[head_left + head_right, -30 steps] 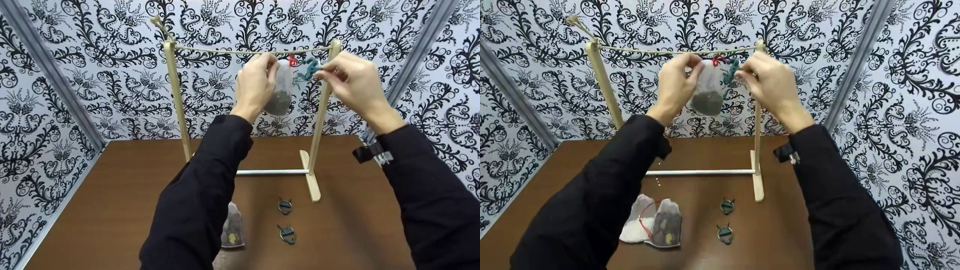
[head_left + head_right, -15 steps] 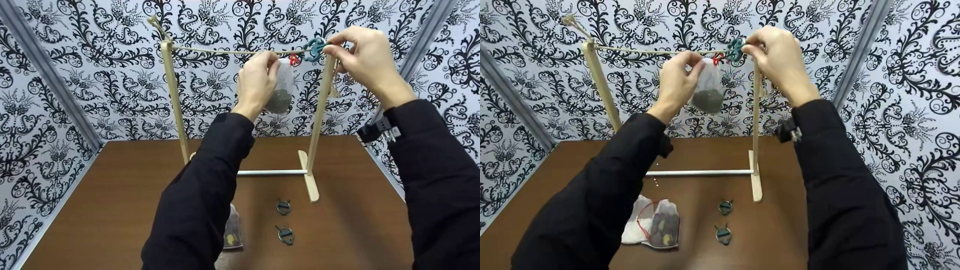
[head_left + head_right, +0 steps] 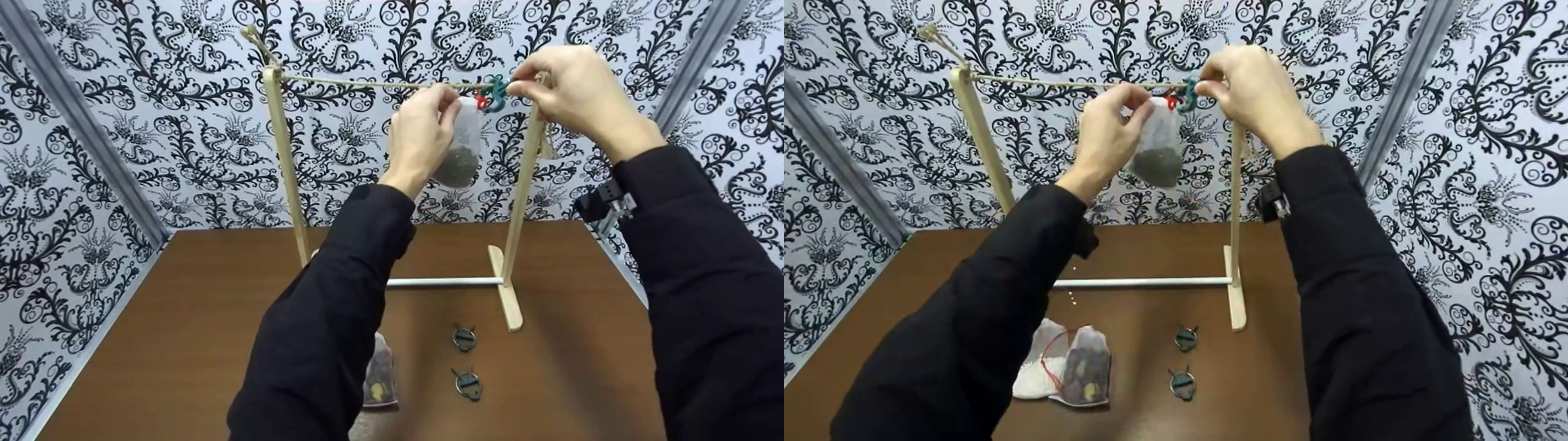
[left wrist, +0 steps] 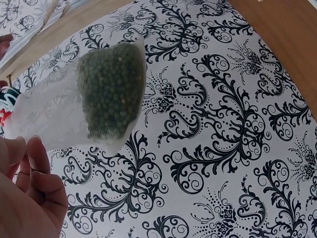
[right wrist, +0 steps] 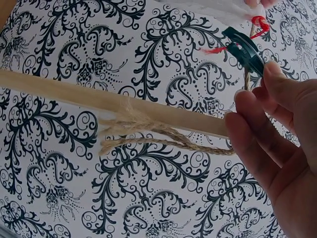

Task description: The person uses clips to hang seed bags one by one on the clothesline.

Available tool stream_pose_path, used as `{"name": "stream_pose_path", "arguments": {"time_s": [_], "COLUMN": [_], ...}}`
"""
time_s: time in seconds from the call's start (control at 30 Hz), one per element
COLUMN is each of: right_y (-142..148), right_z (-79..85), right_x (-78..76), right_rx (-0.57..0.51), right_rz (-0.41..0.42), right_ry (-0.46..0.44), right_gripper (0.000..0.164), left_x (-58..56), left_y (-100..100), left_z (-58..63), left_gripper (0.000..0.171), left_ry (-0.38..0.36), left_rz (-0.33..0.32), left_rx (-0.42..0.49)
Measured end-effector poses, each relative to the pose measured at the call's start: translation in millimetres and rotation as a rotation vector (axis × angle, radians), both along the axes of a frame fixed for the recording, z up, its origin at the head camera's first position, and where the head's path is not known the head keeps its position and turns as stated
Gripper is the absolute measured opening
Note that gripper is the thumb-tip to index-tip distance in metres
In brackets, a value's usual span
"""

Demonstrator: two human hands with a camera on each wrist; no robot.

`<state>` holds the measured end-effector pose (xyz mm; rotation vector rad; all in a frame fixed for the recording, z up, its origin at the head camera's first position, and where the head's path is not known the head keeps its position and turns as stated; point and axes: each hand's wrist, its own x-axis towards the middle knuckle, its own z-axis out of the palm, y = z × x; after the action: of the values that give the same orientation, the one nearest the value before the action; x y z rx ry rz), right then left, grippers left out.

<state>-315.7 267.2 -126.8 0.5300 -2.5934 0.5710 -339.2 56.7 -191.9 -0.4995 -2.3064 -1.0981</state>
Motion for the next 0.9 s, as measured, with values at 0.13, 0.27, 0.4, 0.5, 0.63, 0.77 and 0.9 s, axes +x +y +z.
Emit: {"name": "stream_pose_path", "arguments": {"time_s": [0.13, 0.27, 0.4, 0.5, 0.63, 0.77, 0.9], "right_y": [2, 3, -1, -5, -7, -7, -4], "right_z": [4.3, 10.2, 17.2, 21.5, 22.9, 19.5, 11.9], "right_x": [0.7, 0.3, -4.1, -6.0, -5.9, -6.1, -6.0], "right_rx": [-0.04, 0.036, 0.125, 0.143, 0.143, 0.104, 0.03], "right_rz": [0.009, 0.028, 0.076, 0.1, 0.125, 0.16, 0.167], "right_ry": [-0.028, -0.029, -0.036, -0.086, -0.155, -0.168, -0.173], "right_gripper": [0.032, 0.031, 0.029, 0.027, 0.025, 0.023, 0.023], "left_x": [0.0, -0.6, -1.7, -2.5, -2.9, -1.9, -0.2], "left_y": [0, -1, -3, -4, -4, -2, 2], "left_z": [-2.7, -4.4, -4.7, -4.4, -3.2, -2.5, -2.6], "left_gripper": [0.015, 0.015, 0.016, 0.016, 0.014, 0.012, 0.012], "left_ry": [-0.009, -0.002, 0.018, 0.012, -0.008, -0.043, -0.076], "left_rz": [0.0, -0.014, -0.01, -0.017, -0.024, -0.021, -0.031], "left_rx": [-0.012, -0.014, -0.04, -0.044, -0.023, 0.04, 0.136]}}
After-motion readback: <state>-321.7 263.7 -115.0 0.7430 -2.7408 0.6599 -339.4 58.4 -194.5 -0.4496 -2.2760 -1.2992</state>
